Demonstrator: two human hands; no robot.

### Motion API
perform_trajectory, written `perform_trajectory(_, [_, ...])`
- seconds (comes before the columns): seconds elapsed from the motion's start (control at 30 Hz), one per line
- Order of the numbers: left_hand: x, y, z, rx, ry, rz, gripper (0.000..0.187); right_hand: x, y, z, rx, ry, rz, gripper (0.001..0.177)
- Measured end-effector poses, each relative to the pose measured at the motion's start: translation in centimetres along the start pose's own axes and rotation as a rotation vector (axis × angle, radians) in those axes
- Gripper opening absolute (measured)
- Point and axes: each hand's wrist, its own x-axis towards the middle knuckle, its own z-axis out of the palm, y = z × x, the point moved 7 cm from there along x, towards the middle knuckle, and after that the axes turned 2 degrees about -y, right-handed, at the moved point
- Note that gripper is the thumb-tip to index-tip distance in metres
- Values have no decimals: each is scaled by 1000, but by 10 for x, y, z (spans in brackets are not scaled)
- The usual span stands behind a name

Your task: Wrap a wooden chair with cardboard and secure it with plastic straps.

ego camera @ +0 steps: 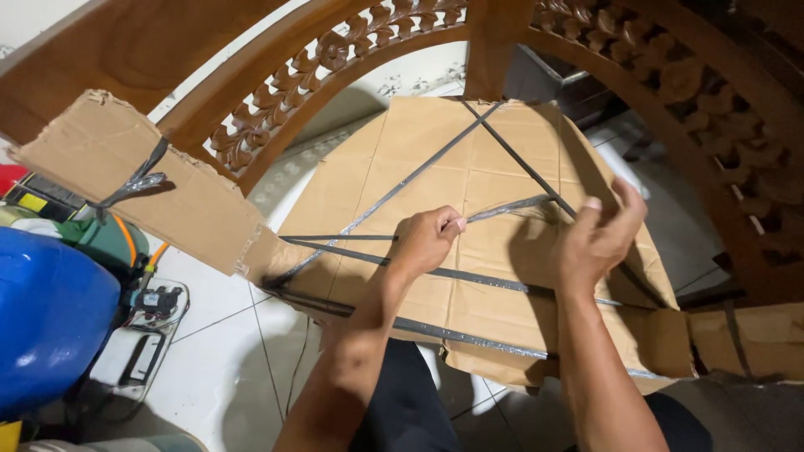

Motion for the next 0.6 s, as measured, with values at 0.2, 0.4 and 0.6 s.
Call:
perform_trajectory(0.2, [12, -21, 15, 51, -27, -28, 20, -41, -70, 95, -566, -977, -385, 59])
perform_trajectory(0.4, [0, -5, 3, -13, -25, -33, 21, -39, -4, 81, -595, -1136, 73, 28])
perform_trajectory(0.6, [5, 38, 9, 89, -105, 87, 23, -14, 2, 60, -530, -1029, 190, 25])
